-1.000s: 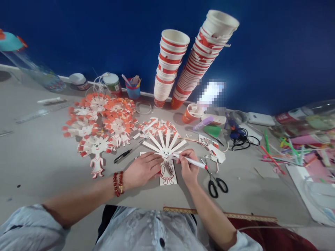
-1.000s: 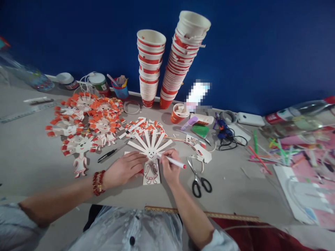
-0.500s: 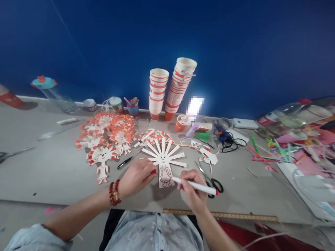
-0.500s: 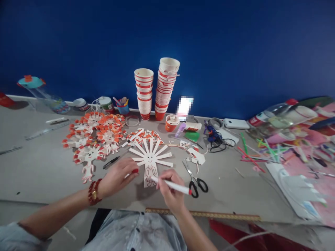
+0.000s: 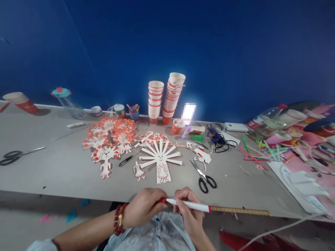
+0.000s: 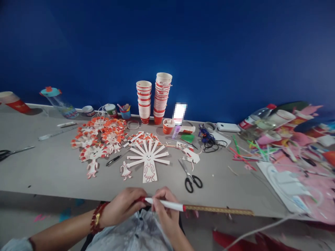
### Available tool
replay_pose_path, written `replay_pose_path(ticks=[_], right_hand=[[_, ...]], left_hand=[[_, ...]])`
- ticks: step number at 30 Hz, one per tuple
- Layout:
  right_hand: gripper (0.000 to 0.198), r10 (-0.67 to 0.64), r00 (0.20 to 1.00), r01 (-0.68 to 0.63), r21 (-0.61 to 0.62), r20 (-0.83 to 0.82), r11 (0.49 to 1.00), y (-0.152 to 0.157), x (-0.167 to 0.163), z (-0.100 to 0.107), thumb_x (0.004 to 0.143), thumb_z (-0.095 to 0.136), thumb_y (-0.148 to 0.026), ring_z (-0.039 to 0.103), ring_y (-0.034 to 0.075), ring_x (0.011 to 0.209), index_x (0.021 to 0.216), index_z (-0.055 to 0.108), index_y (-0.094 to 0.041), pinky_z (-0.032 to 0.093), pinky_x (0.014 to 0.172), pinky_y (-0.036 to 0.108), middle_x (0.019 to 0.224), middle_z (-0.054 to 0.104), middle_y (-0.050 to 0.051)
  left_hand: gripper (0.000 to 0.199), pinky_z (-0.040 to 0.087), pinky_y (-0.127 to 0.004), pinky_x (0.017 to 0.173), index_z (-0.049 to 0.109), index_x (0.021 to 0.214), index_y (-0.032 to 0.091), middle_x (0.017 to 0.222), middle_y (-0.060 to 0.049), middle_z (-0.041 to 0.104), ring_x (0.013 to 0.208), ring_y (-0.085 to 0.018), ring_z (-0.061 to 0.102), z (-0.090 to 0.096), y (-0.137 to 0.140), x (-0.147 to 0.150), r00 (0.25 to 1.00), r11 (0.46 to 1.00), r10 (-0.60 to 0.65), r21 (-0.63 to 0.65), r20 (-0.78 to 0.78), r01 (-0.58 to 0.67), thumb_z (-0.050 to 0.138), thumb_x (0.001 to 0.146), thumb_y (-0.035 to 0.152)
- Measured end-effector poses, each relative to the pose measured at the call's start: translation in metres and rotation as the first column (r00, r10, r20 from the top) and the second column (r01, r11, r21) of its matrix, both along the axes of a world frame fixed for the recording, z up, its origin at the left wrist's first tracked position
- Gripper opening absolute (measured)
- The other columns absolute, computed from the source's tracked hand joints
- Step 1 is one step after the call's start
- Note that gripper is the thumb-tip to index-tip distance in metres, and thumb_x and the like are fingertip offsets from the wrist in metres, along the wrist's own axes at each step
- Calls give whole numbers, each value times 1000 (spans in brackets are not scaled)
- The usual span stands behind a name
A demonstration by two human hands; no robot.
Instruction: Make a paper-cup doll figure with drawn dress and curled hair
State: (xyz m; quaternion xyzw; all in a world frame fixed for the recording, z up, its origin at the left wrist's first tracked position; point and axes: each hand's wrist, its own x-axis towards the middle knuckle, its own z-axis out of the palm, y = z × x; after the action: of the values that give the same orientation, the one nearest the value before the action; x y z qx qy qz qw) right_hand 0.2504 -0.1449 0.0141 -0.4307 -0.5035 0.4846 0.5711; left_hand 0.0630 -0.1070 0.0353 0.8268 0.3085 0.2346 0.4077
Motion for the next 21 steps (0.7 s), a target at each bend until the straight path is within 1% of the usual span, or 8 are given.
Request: replay_pose_path(ticks=[3, 6, 9, 11, 14, 17, 19, 21], right_hand=[[18, 14, 1000, -14, 15, -12, 1000, -6, 2, 1, 92, 57, -26, 48, 10, 51, 75, 58, -19, 34, 49, 22, 61, 54, -3], [17, 27, 999, -26, 31, -36, 999, -13, 3, 0, 92, 58, -26, 48, 10, 51, 76, 58, -20, 33, 48, 22, 59, 54, -3], [19, 0, 998, 0, 6, -59, 1000, -19, 2, -2, 92, 57, -29, 48, 11, 50, 76, 58, -20, 33, 48, 22, 58, 53, -3], [21, -1, 999, 0, -15, -39, 1000, -22, 2, -3, 92, 57, -31, 48, 11, 50, 74, 58, -19, 34, 49, 23, 58, 53, -3], [24, 49, 999, -48, -41, 20, 998, -27, 2, -4, 91, 59, -33, 48, 11, 51, 71, 57, -19, 35, 50, 23, 59, 54, -2], [27, 101, 994, -97, -79, 47, 992, -29, 3, -3, 91, 59, -36, 48, 12, 52, 71, 57, -19, 36, 52, 24, 59, 54, -2], [29, 166, 985, -159, -121, 52, 980, -30, 5, 0, 90, 59, -40, 48, 12, 53, 71, 58, -19, 35, 51, 23, 60, 55, -2], [31, 264, 963, -253, -165, 48, 953, -29, 7, 4, 90, 58, -47, 47, 12, 52, 78, 62, -18, 32, 49, 23, 61, 56, -1]], left_hand=[[26, 41, -21, 69, 57, 95, 19, 84, -4, 65, 75, -14, 60, -1, -10, 2, 1000, 1000, 18, -17, 22, -18, 38, 101, 37], [26, 41, -21, 68, 57, 95, 19, 83, -3, 64, 74, -14, 59, -3, -19, 3, 998, 997, 53, -60, 39, -50, 39, 100, 38], [27, 42, -20, 69, 57, 94, 19, 82, -4, 64, 73, -14, 58, -6, -26, 4, 993, 993, 85, -84, 79, -79, 38, 101, 37], [27, 42, -20, 69, 57, 95, 19, 82, -4, 64, 74, -14, 59, -8, -30, 5, 991, 994, 86, -76, 102, -79, 38, 101, 38], [28, 42, -21, 69, 57, 95, 18, 82, -4, 64, 73, -14, 59, -10, -35, 6, 990, 997, 59, -60, 125, -52, 39, 100, 39], [31, 42, -21, 70, 57, 94, 18, 85, -5, 65, 74, -15, 60, -11, -39, 8, 992, 997, 22, -74, 128, -12, 36, 101, 39], [36, 42, -21, 69, 58, 93, 18, 84, -5, 65, 73, -15, 60, -11, -41, 8, 992, 997, 1, -73, 123, 8, 32, 102, 41], [43, 42, -22, 69, 59, 92, 18, 82, -5, 64, 72, -15, 60, -10, -43, 7, 993, 999, -9, -49, 118, 15, 27, 102, 45]])
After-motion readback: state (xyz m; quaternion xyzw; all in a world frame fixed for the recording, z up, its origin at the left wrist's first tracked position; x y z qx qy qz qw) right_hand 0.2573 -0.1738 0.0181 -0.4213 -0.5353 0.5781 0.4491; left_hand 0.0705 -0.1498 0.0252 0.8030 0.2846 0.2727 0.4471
